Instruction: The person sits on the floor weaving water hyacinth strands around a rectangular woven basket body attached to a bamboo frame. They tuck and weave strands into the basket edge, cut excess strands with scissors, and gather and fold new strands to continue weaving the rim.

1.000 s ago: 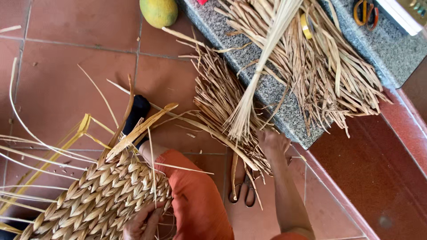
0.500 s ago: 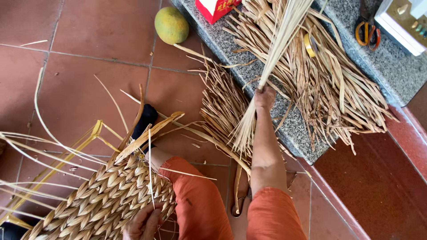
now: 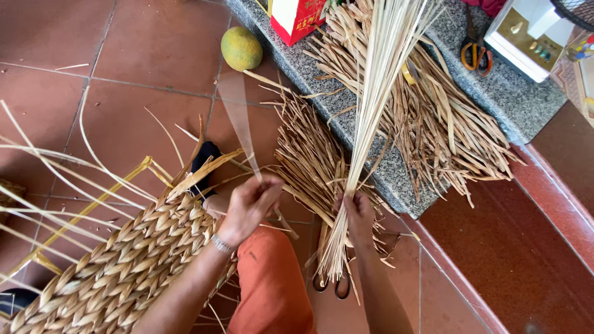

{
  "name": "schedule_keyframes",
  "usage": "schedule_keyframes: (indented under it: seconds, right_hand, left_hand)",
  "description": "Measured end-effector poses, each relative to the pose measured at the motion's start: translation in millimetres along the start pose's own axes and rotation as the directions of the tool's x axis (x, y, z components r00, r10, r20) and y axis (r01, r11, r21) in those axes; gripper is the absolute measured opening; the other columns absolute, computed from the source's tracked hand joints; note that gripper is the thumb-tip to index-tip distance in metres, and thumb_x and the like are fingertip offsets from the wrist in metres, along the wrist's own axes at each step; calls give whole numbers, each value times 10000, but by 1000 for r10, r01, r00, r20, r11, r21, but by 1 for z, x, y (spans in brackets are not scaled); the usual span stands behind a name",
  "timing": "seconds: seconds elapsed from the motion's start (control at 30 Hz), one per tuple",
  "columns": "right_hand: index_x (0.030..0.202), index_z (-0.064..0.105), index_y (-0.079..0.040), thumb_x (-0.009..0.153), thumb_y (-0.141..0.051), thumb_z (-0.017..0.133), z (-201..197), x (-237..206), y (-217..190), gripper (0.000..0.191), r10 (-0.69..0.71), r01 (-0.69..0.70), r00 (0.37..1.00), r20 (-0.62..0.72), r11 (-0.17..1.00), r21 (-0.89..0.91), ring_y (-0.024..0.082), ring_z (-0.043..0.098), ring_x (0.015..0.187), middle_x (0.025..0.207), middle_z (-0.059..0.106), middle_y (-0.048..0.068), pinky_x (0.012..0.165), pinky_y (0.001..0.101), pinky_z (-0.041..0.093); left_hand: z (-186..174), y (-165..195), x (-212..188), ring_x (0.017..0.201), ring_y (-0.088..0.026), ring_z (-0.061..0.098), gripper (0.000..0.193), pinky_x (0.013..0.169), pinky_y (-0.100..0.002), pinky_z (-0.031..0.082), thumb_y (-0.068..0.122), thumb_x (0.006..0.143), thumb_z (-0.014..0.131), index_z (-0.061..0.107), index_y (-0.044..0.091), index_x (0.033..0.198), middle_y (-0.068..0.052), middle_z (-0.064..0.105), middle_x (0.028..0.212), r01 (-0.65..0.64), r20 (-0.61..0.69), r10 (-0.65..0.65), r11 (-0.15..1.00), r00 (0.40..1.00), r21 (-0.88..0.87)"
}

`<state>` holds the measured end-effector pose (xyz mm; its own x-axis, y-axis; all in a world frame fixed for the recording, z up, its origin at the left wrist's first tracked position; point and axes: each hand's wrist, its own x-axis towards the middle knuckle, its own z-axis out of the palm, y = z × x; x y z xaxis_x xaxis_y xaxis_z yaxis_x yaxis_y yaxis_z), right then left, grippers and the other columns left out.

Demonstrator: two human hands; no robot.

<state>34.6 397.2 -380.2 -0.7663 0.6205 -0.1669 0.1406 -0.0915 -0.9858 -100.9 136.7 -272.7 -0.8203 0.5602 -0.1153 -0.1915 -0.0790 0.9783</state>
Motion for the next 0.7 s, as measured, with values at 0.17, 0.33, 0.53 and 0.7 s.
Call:
schedule_keyframes:
  seconds: [0.17, 0.33, 0.53, 0.7]
  right_hand:
    - [1173, 605, 55, 1013, -45, 572, -14, -62, 9, 191, 16, -43, 993, 120, 974, 224, 187, 660, 817, 1002, 712, 129, 744, 346, 575]
    - [1204, 611, 28, 984, -42, 565, -15, -95, 10, 235, 108, -161, 971, 214, 954, 252, 170, 644, 817, 983, 701, 100, 748, 338, 559]
    - [1230, 635, 33, 996, -53, 572, -7, -111, 4, 258, 62, -149, 941, 332, 959, 243, 166, 626, 792, 955, 699, 99, 729, 338, 549]
    - [1228, 629, 42, 993, -64, 587, -4, -118, -1, 261, 78, -178, 920, 383, 956, 235, 155, 597, 770, 915, 677, 91, 703, 310, 522]
  left_hand:
    - [40, 9, 32, 613, -29, 540, 175, 513, -211, 438, 107, 1023, 638, 685, -21, 1134, 21, 624, 762, -100, 63, 103, 994, 993, -49]
    - [49, 21, 45, 523, -33, 509, 210, 444, -220, 405, 164, 984, 667, 669, 19, 1136, 23, 594, 640, -50, -8, 50, 998, 999, 48]
    - [40, 20, 54, 569, -21, 588, 240, 478, -198, 466, 204, 968, 718, 668, 22, 1117, 27, 625, 649, -58, -65, 67, 989, 996, 137]
    - [31, 4, 55, 589, -27, 583, 191, 499, -209, 475, 174, 970, 714, 720, -10, 1022, 13, 659, 698, -72, -77, 78, 994, 994, 82]
